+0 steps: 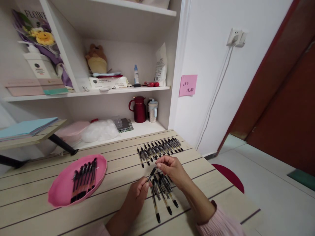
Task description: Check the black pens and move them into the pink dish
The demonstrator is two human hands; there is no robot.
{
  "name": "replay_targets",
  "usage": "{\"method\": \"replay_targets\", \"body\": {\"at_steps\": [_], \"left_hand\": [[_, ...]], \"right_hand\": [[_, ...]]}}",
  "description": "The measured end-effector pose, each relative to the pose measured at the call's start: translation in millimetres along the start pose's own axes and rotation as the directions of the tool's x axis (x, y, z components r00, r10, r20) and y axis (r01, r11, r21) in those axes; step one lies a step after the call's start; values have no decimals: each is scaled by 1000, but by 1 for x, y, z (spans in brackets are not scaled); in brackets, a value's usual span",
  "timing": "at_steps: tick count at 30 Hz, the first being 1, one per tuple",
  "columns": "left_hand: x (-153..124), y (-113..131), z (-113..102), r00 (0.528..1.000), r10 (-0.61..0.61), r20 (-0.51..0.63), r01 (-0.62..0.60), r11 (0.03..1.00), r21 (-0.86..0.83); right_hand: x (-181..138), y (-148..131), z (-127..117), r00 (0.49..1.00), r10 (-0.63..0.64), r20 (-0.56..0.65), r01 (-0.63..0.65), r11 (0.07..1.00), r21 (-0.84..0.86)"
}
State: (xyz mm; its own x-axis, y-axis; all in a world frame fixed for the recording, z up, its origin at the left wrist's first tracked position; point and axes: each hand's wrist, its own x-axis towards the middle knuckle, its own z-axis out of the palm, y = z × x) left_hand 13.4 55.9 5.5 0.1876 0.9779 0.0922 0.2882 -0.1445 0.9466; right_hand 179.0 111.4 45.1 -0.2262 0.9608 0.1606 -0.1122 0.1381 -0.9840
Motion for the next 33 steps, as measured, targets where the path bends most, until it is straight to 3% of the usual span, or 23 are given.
{"method": "replay_targets", "body": {"at_steps": [8, 14, 23, 28, 33], "left_hand": [[-1, -2, 0, 999, 36, -13, -35, 998, 44], [3, -9, -3, 998, 46, 46, -48, 997, 54], [3, -11, -3, 996, 67, 64, -72, 995, 75], [3, -8, -3, 994, 86, 71, -92, 992, 90], [3, -8, -3, 992, 94, 82, -101, 991, 90]], "right_hand": [[0, 8, 4, 1000, 12, -14, -11, 998, 67], [-4, 5, 3, 997, 41, 64, -50, 988, 146], [-1, 13, 3, 997, 53, 54, -60, 988, 140], [-2, 10, 1, 990, 70, 124, -91, 981, 169], [-1, 12, 1, 995, 41, 90, -56, 984, 170]]}}
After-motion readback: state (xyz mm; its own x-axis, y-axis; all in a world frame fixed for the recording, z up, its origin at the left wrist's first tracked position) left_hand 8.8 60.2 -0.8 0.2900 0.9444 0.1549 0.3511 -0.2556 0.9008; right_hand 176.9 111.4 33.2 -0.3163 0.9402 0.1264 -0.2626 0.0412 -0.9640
